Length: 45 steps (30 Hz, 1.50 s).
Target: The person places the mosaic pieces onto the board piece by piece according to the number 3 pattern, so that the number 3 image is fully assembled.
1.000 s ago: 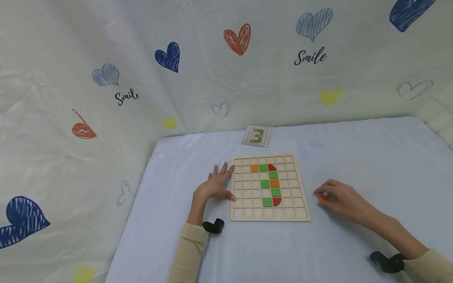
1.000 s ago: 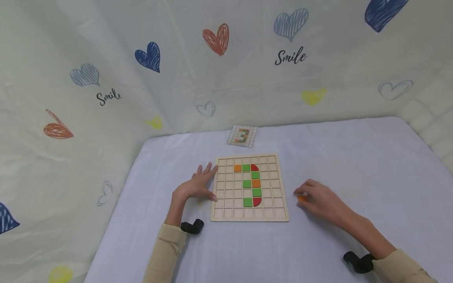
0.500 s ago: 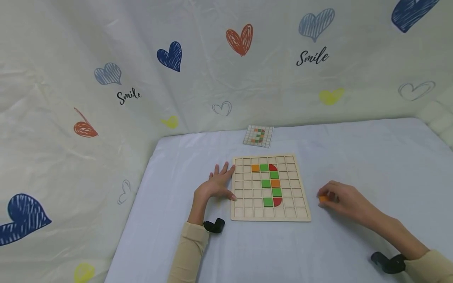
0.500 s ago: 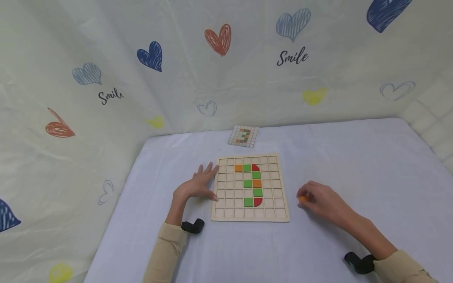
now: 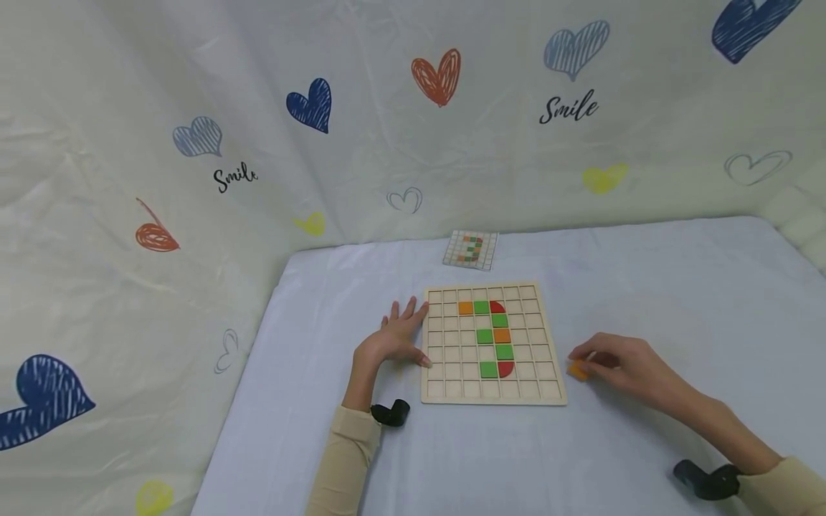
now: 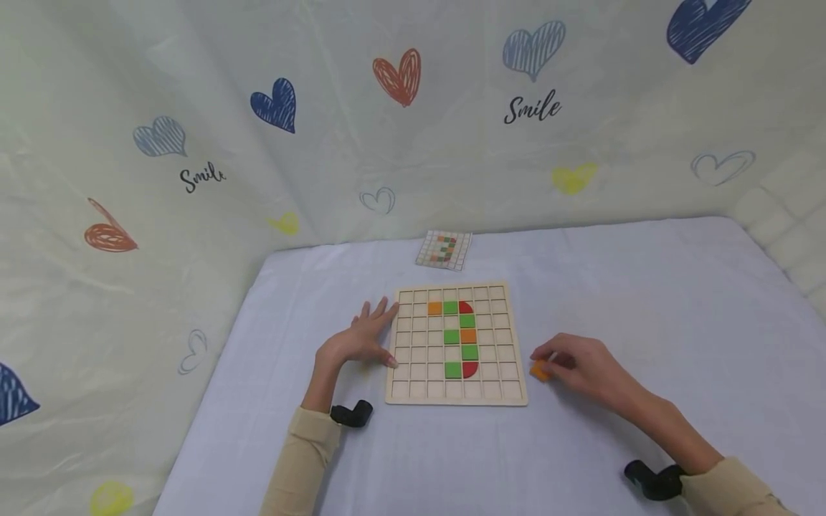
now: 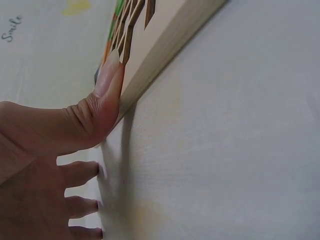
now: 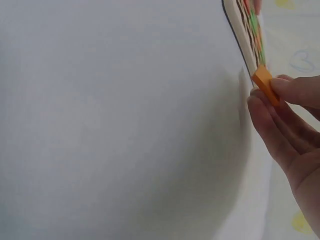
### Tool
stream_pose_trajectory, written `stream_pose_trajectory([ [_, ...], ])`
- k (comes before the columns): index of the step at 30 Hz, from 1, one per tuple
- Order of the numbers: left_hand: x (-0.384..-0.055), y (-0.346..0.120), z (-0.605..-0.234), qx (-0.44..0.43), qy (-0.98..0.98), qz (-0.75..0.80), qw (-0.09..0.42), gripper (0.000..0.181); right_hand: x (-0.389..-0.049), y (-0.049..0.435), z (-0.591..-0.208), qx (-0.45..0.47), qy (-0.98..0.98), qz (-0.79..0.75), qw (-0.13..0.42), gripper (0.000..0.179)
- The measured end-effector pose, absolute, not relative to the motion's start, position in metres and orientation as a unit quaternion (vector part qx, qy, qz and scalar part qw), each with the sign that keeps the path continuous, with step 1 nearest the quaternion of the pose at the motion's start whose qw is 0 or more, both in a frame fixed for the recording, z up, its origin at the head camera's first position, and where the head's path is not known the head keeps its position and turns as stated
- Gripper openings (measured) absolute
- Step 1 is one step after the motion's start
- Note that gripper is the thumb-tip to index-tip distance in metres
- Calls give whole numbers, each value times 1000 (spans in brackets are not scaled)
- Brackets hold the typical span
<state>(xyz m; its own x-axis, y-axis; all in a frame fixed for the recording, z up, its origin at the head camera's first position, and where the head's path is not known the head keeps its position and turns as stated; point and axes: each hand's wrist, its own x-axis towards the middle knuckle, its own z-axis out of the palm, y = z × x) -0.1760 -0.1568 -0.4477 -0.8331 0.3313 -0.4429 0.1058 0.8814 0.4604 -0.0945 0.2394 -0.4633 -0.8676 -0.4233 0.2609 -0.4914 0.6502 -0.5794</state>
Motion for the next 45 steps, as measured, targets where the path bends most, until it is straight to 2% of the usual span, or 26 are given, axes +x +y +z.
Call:
stream_pose_trajectory([
  [10, -175, -158, -446, 116, 933, 213, 265, 117, -94, 221, -451, 195, -908, 370, -33, 26],
  [25, -175, -159, -447, 118, 930, 216, 273, 117, -102, 182, -454, 217, -882, 412, -74, 32],
  [45, -175, -159, -445, 123, 932, 215, 266, 117, -117, 124, -465, 285, -868, 402, -57, 23],
])
